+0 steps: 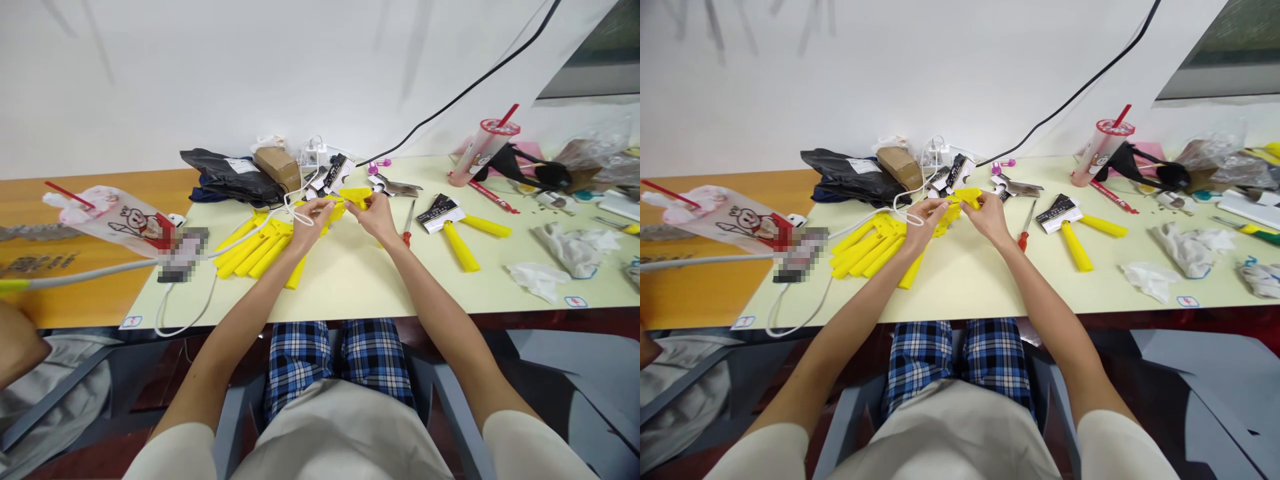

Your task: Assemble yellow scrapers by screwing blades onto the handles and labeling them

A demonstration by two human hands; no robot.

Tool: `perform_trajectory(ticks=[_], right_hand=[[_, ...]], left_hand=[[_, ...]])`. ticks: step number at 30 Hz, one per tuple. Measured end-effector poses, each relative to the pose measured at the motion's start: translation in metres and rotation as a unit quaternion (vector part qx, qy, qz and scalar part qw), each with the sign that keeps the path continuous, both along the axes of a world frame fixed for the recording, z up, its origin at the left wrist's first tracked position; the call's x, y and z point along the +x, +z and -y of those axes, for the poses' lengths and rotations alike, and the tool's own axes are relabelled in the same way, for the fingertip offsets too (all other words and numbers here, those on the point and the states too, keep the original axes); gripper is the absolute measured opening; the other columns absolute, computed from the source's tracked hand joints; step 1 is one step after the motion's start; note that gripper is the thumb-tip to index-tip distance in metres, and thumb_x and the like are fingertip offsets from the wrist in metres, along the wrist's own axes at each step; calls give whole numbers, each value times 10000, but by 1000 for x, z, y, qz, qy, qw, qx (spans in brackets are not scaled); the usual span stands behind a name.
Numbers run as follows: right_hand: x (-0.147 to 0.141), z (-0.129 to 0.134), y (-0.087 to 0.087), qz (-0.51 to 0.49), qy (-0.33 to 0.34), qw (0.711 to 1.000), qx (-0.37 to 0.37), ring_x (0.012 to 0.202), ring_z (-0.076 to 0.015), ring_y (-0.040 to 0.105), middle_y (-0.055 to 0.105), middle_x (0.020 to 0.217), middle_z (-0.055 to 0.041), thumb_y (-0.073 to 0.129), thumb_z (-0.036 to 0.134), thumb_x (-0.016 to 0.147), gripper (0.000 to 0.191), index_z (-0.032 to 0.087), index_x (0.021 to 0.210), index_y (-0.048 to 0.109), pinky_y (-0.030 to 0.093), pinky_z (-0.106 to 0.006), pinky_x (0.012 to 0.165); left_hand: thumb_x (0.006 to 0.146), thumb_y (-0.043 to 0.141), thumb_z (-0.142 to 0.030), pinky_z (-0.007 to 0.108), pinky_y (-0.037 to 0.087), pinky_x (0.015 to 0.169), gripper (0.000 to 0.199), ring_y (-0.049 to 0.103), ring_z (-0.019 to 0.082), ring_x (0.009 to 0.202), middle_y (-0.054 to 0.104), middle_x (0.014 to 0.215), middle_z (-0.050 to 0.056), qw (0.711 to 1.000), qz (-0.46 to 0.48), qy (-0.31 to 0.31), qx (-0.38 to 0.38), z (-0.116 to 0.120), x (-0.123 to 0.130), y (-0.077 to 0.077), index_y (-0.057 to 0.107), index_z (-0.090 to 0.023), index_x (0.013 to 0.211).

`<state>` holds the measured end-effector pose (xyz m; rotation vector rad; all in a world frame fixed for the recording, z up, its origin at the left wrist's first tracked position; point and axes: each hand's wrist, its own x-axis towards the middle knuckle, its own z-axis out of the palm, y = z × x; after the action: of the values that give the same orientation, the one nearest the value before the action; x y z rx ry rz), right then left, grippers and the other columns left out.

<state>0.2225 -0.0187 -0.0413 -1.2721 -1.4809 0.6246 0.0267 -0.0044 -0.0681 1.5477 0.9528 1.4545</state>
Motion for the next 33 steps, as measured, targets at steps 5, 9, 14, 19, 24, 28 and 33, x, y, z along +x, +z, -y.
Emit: perform_trajectory(ticks=[5,9,14,19,24,28,33], right_hand=[[-1,1,0,16,-16,1000,-10,700,-200,617,775,834,-79,792,505,849,383,128,914,819,492,-316,642],[-3,3,1,41,-19,999,-15,691,-176,559,738,798,-56,772,470,857,356,121,915,814,432,-299,631],[-6,7,5,48,-8,999,-16,698,-172,529,710,780,-43,764,486,866,362,130,921,804,389,-290,618],[-6,8,5,55,-18,998,-25,662,-152,471,666,727,-21,781,502,868,370,132,875,784,365,-288,603],[-7,9,4,33,-1,999,-8,741,-201,627,771,852,-65,794,442,879,310,134,910,785,497,-320,708],[-3,11,19,93,9,995,26,879,-270,707,803,990,-104,781,505,938,339,167,944,758,565,-396,864],[15,17,43,59,97,989,-92,796,-222,599,670,986,-86,807,452,930,280,225,1004,661,554,-343,634]], left_hand=[[892,877,-434,457,579,1096,169,772,271,1141,837,1186,86,997,-56,3,51,6,-2,5,873,-268,863],[870,904,-384,452,511,1191,136,747,266,1173,806,1216,88,997,-71,-14,31,9,-3,10,867,-268,808],[828,930,-392,366,566,1036,155,741,251,1167,800,1231,103,998,-53,-35,-2,8,-3,9,870,-250,842],[780,963,-471,321,579,860,306,735,190,853,817,955,75,994,-12,-73,-82,7,0,5,821,-208,845],[662,1039,-432,321,596,881,413,739,180,855,801,911,46,990,37,-80,-108,10,1,9,757,-205,860],[594,1067,-383,287,585,794,484,732,152,793,792,874,6,979,93,-76,-166,9,0,13,726,-220,898],[575,1067,-355,295,598,811,507,761,148,794,810,888,8,959,165,-78,-218,3,-4,15,766,-203,953]])
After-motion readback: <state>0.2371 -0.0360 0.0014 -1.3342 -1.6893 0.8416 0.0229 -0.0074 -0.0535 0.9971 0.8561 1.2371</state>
